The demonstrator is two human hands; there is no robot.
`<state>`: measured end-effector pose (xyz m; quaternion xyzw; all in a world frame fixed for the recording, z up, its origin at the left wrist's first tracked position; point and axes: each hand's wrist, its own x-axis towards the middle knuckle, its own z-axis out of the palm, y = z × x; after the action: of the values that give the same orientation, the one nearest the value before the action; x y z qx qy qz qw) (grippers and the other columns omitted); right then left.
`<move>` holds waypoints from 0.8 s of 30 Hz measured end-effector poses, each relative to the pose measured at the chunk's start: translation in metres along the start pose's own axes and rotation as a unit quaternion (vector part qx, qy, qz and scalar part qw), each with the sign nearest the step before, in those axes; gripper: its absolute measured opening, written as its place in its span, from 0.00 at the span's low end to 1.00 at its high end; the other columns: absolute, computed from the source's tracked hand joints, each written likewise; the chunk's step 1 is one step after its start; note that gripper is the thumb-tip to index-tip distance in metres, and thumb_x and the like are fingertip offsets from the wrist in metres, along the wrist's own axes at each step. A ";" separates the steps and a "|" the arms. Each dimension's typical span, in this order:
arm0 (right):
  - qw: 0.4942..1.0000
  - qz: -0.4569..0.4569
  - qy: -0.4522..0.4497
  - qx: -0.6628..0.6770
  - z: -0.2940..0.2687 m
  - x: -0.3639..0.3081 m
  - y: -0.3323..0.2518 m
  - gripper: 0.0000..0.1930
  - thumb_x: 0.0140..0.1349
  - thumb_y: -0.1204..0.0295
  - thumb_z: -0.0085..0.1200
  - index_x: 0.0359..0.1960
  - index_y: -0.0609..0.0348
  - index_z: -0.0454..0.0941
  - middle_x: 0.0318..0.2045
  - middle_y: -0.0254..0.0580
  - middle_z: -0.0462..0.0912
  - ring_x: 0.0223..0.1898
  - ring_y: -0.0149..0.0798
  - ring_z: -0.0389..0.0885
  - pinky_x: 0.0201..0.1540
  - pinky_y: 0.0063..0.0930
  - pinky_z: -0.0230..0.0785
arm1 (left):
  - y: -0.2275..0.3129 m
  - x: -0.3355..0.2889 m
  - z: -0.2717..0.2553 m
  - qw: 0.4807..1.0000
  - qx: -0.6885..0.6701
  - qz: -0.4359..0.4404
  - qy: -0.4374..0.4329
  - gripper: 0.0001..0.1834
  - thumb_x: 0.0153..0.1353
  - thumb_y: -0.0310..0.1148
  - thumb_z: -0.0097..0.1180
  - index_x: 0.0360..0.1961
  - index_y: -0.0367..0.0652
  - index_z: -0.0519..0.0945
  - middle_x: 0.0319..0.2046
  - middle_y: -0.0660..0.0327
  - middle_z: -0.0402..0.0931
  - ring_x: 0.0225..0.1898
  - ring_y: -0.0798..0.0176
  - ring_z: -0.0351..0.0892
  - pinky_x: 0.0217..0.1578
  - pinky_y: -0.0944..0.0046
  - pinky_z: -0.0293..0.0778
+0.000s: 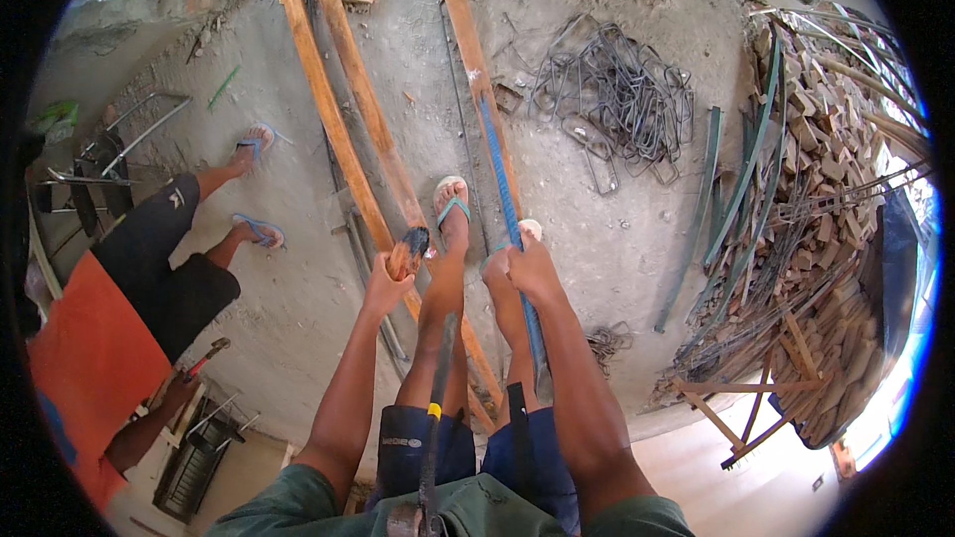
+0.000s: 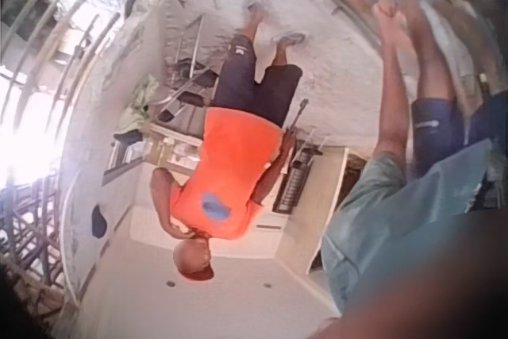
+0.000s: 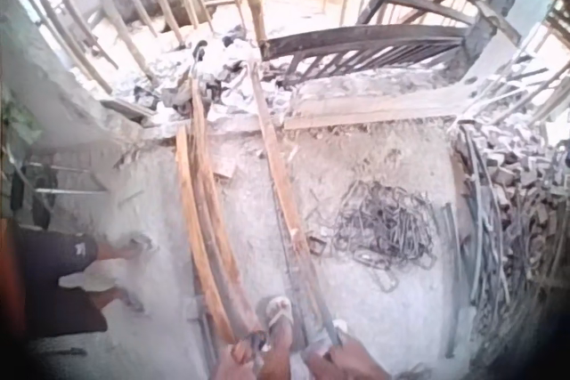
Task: The person uses a crowbar to pry and lift wooden planks from a concrete floor. They repeatedly insert the crowbar under the planks, lever them up, and remove debris. A second person is visible nearby but does not assist with the prying.
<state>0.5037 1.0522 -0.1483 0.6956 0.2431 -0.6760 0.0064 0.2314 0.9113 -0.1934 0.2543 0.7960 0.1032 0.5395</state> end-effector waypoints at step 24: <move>0.999 0.021 -0.017 -0.025 -0.007 0.004 -0.018 0.09 0.71 0.73 0.42 0.46 0.61 0.73 0.21 0.31 0.67 0.15 0.24 0.63 0.15 0.23 0.56 | 0.036 -0.003 0.051 0.957 -0.265 -0.082 -0.091 0.26 0.61 0.29 0.63 0.54 0.38 0.63 0.31 0.61 0.75 0.24 0.70 0.74 0.23 0.69 0.69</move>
<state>0.5041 1.0714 -0.1456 0.6887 0.2449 -0.6812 0.0417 0.2896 0.9351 -0.1956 0.0448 0.7059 0.2421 0.6641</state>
